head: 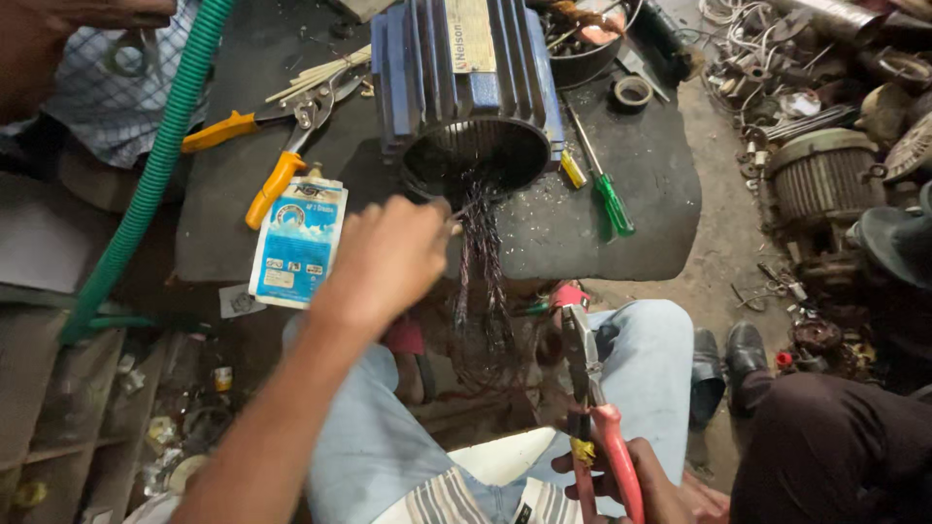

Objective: The person works on a blue electric motor placed on a workbench. They use a screwdriver to pry at the internal components and then use pliers to pull and cut wires from the motor's interior.

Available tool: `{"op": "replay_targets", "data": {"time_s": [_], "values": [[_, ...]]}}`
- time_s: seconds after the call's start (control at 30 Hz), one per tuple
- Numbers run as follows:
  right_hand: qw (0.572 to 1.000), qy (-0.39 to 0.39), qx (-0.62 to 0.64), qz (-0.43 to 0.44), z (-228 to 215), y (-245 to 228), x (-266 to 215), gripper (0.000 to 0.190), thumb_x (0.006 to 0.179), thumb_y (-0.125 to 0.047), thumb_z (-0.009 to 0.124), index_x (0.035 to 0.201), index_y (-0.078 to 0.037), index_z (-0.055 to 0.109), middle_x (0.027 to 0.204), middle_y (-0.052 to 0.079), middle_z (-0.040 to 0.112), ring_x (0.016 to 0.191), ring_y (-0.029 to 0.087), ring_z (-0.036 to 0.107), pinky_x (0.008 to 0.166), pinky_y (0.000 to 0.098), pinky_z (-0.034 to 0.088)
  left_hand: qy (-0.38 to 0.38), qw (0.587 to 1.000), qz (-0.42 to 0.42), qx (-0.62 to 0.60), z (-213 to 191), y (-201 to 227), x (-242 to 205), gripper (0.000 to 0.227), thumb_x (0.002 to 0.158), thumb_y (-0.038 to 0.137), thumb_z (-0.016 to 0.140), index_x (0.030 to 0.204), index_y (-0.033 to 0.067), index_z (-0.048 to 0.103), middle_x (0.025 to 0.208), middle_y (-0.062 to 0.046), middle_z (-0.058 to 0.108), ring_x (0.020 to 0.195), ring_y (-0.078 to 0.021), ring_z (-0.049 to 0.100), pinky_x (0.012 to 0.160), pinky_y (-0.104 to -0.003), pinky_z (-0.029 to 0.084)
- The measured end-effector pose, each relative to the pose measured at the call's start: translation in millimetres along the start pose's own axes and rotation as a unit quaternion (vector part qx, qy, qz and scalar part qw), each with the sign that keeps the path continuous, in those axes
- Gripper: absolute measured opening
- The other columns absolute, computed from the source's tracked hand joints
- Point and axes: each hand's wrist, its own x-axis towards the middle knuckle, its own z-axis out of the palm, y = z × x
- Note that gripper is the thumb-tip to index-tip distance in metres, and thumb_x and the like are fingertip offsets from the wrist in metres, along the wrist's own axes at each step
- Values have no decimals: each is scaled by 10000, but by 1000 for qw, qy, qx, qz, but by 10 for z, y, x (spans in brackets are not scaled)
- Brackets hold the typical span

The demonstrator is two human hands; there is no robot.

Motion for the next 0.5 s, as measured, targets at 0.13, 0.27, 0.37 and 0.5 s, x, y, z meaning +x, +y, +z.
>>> {"op": "replay_targets", "data": {"time_s": [0.13, 0.27, 0.37, 0.5], "values": [[972, -43, -114, -203, -81, 201, 141, 719, 856, -76, 713, 1475, -8, 353, 1337, 239, 600, 1147, 353, 713, 932, 487, 605, -99, 983, 24, -152, -266, -278, 141, 418, 942, 452, 647, 982, 54, 767, 731, -189, 723, 671, -355, 703, 606, -475, 536], [980, -2, -74, -182, -27, 299, 201, 812, 791, -85, 701, 1509, -32, 328, 1267, 268, 658, 1127, 355, 755, 934, 491, 606, -144, 961, -72, -225, -404, -357, 195, 428, 980, 435, 582, 942, 45, 754, 598, -167, 647, 539, -225, 697, 547, -412, 536], [981, 62, -35, -182, 76, 198, 124, 841, 661, -22, 589, 1473, -12, 371, 1213, 273, 667, 1106, 361, 746, 926, 485, 627, -61, 964, -77, -248, -335, -294, 204, 419, 1013, 393, 557, 922, 26, 737, 563, -149, 623, 507, -191, 670, 536, -388, 515], [988, 103, -24, -109, 204, -63, -8, 871, 576, -5, 547, 1445, -31, 488, 1194, 240, 699, 965, 360, 811, 781, 444, 656, 147, 961, -18, -233, -105, -141, 154, 398, 1091, 331, 560, 947, -1, 726, 666, -146, 655, 609, -272, 653, 601, -416, 488]]}}
